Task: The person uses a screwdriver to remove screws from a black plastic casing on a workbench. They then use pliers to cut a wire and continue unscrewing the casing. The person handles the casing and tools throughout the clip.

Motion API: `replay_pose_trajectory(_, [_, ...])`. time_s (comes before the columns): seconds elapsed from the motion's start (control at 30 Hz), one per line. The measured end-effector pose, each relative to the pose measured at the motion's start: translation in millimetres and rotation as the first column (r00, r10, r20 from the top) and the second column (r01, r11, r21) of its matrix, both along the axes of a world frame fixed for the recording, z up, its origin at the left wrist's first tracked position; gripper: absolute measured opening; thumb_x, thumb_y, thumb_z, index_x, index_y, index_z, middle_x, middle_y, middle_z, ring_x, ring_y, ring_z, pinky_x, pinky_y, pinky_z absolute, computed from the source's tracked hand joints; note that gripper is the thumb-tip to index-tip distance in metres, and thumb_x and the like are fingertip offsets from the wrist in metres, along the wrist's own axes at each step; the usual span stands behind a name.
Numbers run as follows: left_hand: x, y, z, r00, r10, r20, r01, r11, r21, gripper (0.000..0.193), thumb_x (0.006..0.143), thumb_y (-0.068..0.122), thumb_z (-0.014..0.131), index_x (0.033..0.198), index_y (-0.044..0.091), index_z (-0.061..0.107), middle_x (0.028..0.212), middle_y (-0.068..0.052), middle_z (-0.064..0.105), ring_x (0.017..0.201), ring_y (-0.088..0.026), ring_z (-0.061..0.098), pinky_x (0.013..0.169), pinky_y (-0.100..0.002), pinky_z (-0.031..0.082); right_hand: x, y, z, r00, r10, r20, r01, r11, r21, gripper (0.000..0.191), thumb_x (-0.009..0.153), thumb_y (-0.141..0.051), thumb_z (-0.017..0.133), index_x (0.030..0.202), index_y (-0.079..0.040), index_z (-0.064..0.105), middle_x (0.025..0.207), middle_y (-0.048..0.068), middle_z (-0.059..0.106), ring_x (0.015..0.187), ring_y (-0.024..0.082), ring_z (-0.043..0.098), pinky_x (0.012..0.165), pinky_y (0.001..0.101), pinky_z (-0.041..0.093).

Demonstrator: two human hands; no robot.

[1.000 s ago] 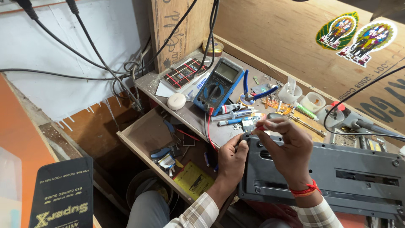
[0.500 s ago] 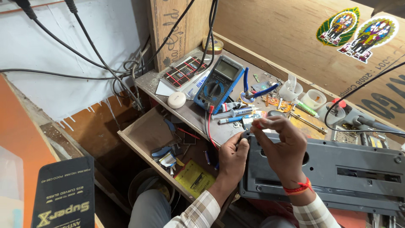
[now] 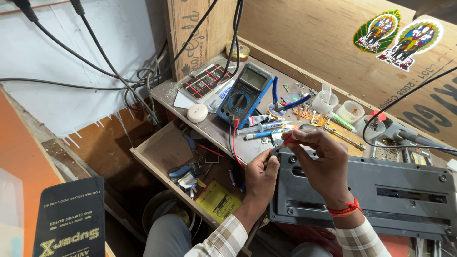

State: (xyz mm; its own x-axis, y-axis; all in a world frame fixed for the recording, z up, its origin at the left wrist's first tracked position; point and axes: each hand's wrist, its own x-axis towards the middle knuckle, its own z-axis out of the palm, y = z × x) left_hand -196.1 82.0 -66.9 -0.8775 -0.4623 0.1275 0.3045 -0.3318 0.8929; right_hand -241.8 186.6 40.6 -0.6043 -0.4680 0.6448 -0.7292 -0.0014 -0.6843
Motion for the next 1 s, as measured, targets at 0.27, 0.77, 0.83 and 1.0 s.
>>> replay_pose_trajectory(0.27, [1.8, 1.2, 1.3, 0.999, -0.018, 0.036, 0.018, 1.0, 0.015, 0.033, 0.099, 0.016, 0.056, 0.122, 0.0, 0.073, 0.066, 0.012, 0.052, 0.056, 0.003, 0.04, 0.049, -0.018, 0.034, 5.1, -7.0, -6.2, 0.962, -0.178, -0.206, 0.183, 0.983, 0.003, 0.018, 0.089, 0.006, 0.077, 0.105, 0.003, 0.07, 0.098, 0.012, 0.077, 0.093, 0.014, 0.074, 0.084, 0.0256, 0.06])
replay_pose_trajectory(0.77, [17.6, 17.6, -1.7, 0.999, 0.037, 0.012, -0.036, 0.998, -0.044, 0.034, 0.1, 0.02, 0.057, 0.12, -0.003, 0.073, 0.079, 0.006, 0.065, 0.07, -0.001, 0.053, 0.062, -0.021, 0.047, 26.4, 22.1, -19.1, 0.891, -0.405, -0.203, 0.392, 0.914, -0.105, 0.034, 0.085, -0.003, 0.089, 0.1, 0.001, 0.058, 0.09, 0.009, 0.072, 0.083, 0.013, 0.073, 0.073, 0.0249, 0.058])
replay_pose_trajectory(0.83, [20.0, 21.9, -2.1, 0.999, 0.03, 0.035, -0.028, 0.998, -0.05, 0.034, 0.1, 0.021, 0.057, 0.118, -0.002, 0.073, 0.081, 0.005, 0.068, 0.072, -0.002, 0.056, 0.064, -0.021, 0.05, 31.0, 43.1, -14.5, 0.938, -0.32, -0.13, 0.275, 0.92, -0.279, 0.032, 0.094, 0.002, 0.082, 0.112, 0.001, 0.055, 0.105, 0.01, 0.067, 0.096, 0.016, 0.073, 0.085, 0.0293, 0.062])
replay_pose_trajectory(1.0, [18.8, 24.3, -2.6, 0.993, 0.007, 0.115, -0.004, 1.0, -0.025, 0.035, 0.102, 0.025, 0.055, 0.115, -0.001, 0.074, 0.082, -0.001, 0.072, 0.071, -0.006, 0.061, 0.064, -0.024, 0.051, 46.0, 112.1, -2.4, 0.969, -0.205, 0.134, 0.244, 0.855, -0.458, 0.023, 0.107, 0.007, 0.062, 0.127, 0.001, 0.053, 0.112, 0.013, 0.065, 0.085, 0.013, 0.066, 0.076, 0.0293, 0.062])
